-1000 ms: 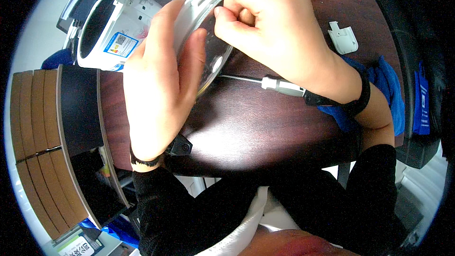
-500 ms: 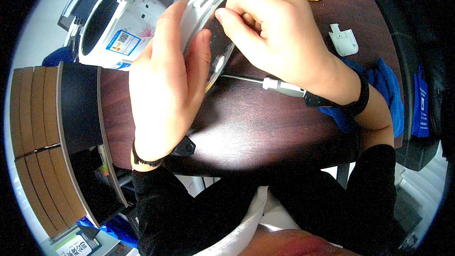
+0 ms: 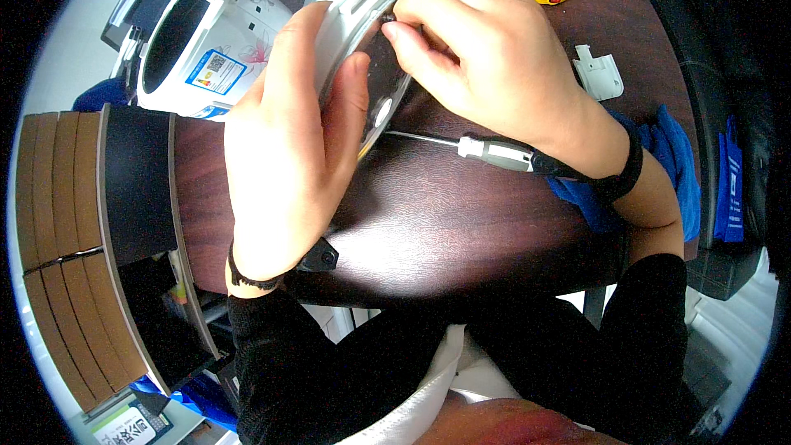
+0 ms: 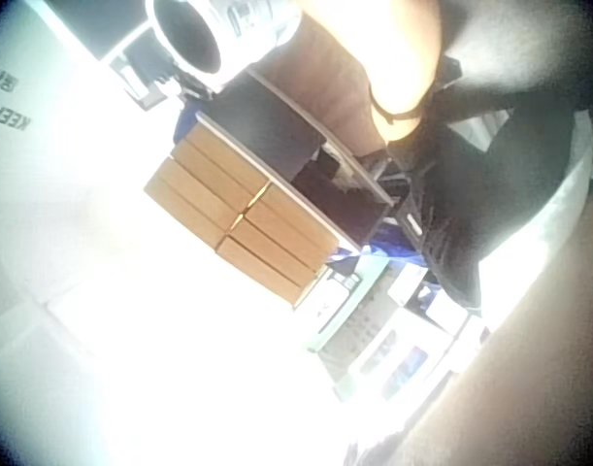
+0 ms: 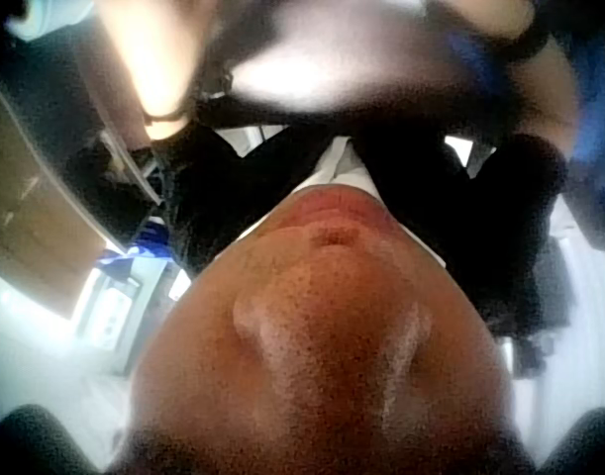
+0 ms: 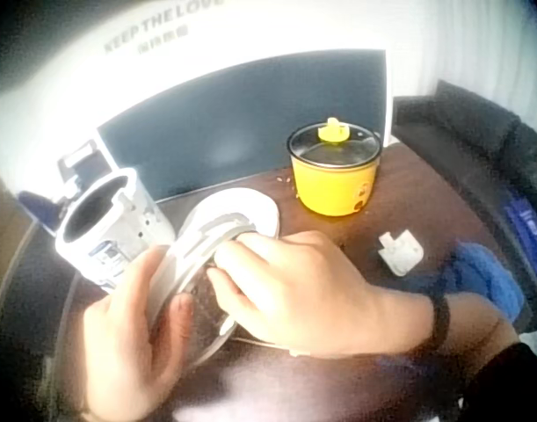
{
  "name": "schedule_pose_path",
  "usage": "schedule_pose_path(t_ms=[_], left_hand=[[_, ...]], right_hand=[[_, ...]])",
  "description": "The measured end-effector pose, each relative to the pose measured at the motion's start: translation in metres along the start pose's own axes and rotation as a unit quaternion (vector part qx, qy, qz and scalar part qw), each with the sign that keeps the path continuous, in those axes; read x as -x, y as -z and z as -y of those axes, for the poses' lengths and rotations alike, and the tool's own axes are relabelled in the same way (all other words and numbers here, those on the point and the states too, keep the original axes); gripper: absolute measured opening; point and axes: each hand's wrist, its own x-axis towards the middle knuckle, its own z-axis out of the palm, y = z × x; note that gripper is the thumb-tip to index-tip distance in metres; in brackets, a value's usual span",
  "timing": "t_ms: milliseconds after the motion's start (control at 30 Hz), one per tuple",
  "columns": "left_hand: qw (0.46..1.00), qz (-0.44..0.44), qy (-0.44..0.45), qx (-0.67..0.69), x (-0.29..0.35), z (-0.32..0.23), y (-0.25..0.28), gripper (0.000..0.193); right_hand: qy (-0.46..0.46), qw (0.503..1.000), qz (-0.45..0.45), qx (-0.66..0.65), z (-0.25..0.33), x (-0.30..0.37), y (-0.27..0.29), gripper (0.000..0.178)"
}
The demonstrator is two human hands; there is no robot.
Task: The person assembles a metal steamer tray by inserting small fasteners into the rim and tightening them with a screwdriver. They repeatedly rotate the tray to access different fastener locations.
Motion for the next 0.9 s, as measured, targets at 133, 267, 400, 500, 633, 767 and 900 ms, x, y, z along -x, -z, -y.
schedule_pose_path(t_ms=[133,267,400,500,633,767,900], left_hand=[[1.000,-0.004,-0.008,0.005,0.0003,0.0027,0.0002,0.030],[1.000,0.000,0.006,0.014,0.0002,0.0005,0.0011,0.030],[1.000,-0.004,0.001,0.006,-0.0006,0.0015,-0.0002,0.031],[1.000,-0.008,-0.004,0.012,-0.0001,0.0025,-0.0012,0.031],[1.000,-0.018,-0.012,0.014,0.0004,0.0042,-0.0031,0.031],[1.000,0.001,0.014,0.011,0.0000,0.0002,-0.0006,0.031],[1.000,-0.007,0.006,0.008,0.0015,0.0019,-0.0005,0.031]], right_hand=[[0.046,0.997,0.020,0.057,0.0013,-0.0056,0.0069,0.013],[0.057,0.996,0.028,0.059,-0.0024,-0.0061,0.0083,0.014],[0.061,0.997,0.029,0.049,-0.0051,-0.0077,0.0096,0.014],[0.068,0.996,0.024,0.047,-0.0056,-0.0078,0.0090,0.014],[0.071,0.995,0.031,0.059,-0.0031,-0.0076,0.0104,0.014],[0.084,0.992,0.026,0.085,-0.0032,-0.0065,0.0099,0.016],[0.095,0.991,0.015,0.092,-0.0028,-0.0055,0.0081,0.017]])
